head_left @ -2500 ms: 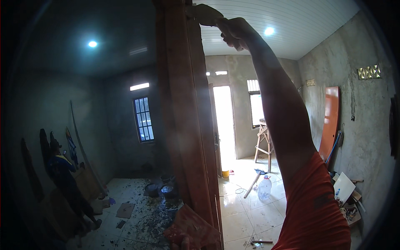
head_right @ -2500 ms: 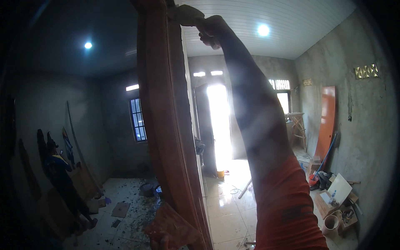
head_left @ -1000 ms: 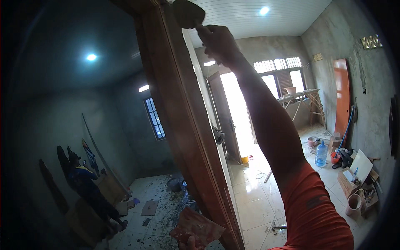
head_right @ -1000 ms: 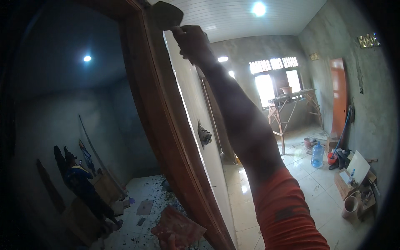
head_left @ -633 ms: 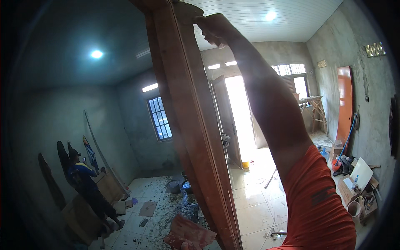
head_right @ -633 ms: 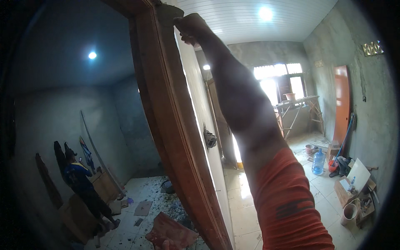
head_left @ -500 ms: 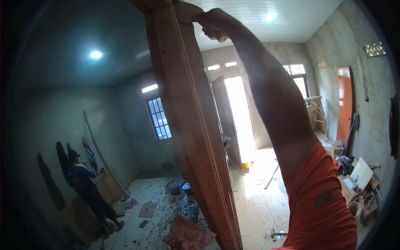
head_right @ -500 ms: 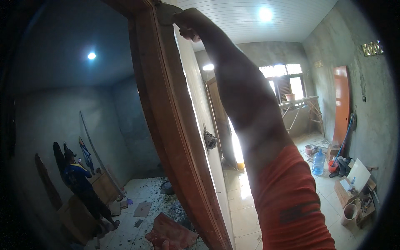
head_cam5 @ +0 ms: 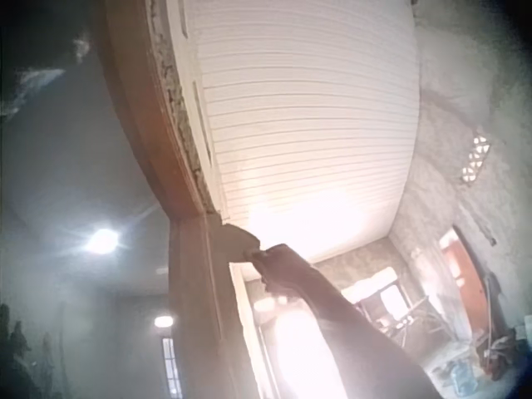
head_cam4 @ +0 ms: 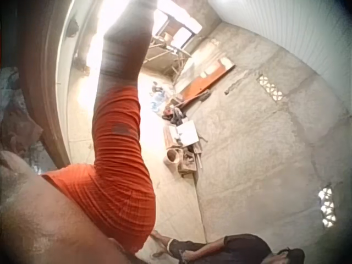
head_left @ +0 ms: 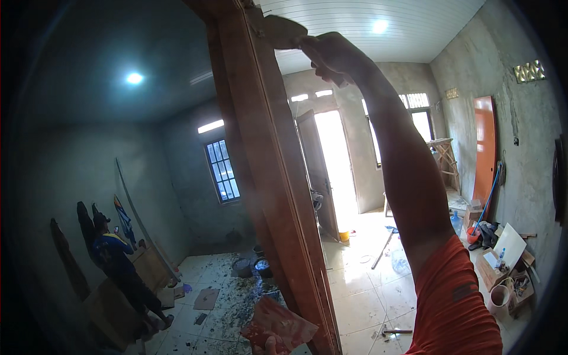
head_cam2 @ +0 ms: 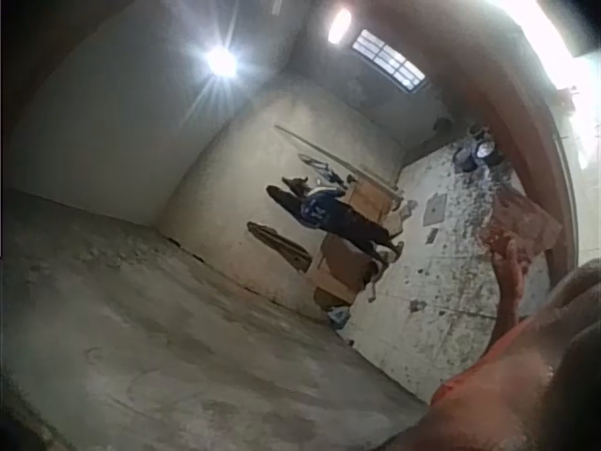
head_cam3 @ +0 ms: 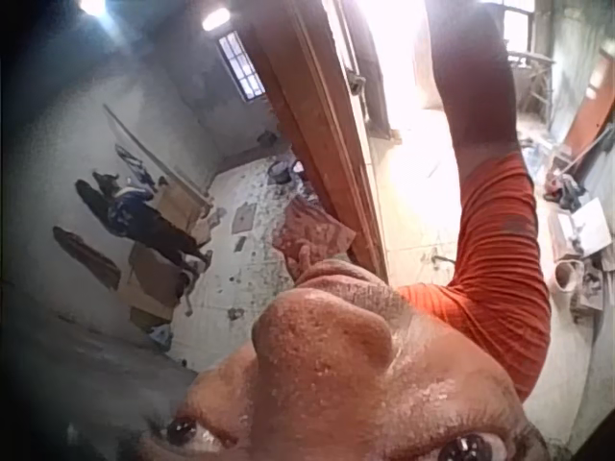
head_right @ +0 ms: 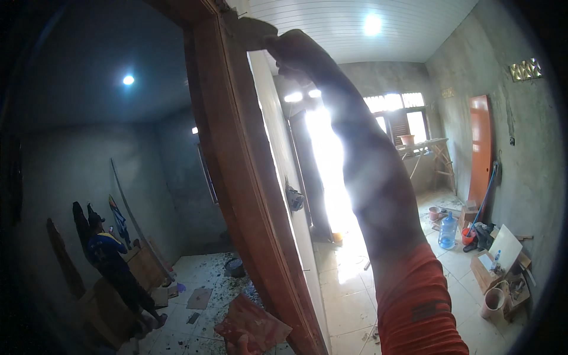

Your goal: The person applies mortar to a wall corner using a trowel and a piece of tile. They scoop mortar from a bucket onto the tile and then spread it onto the edge of the wall to fill a gap.

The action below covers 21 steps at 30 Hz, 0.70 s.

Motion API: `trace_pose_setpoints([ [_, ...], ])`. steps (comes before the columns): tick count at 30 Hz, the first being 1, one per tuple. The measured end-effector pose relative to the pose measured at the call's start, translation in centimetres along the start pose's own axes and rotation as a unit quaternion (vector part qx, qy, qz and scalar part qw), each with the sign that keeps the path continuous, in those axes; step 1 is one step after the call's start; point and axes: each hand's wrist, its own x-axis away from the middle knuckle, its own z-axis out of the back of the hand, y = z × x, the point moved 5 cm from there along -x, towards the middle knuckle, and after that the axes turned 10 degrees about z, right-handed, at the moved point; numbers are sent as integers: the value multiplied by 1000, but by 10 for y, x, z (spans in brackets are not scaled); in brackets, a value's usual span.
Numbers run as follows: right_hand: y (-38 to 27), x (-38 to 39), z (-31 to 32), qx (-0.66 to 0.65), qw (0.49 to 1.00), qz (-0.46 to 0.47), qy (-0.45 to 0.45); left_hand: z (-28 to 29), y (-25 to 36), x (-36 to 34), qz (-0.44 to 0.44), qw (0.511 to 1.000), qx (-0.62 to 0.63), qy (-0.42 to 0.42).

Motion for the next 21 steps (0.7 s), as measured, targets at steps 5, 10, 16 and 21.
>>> trace_pose_setpoints([
  [5, -39, -25, -14, -117, 993, -7, 23, 31, -11, 3, -3, 997, -60, -48],
  [10, -47, -59, -36, -137, 990, -32, 27, 25, 7, 9, 28, 999, -25, 6],
  [16, -48, -61, -40, -57, 996, -66, -27, 56, 13, -11, 28, 999, -32, 13],
  [21, -42, -91, -43, -73, 996, -40, -32, 61, 10, -30, 31, 999, -19, 12],
])
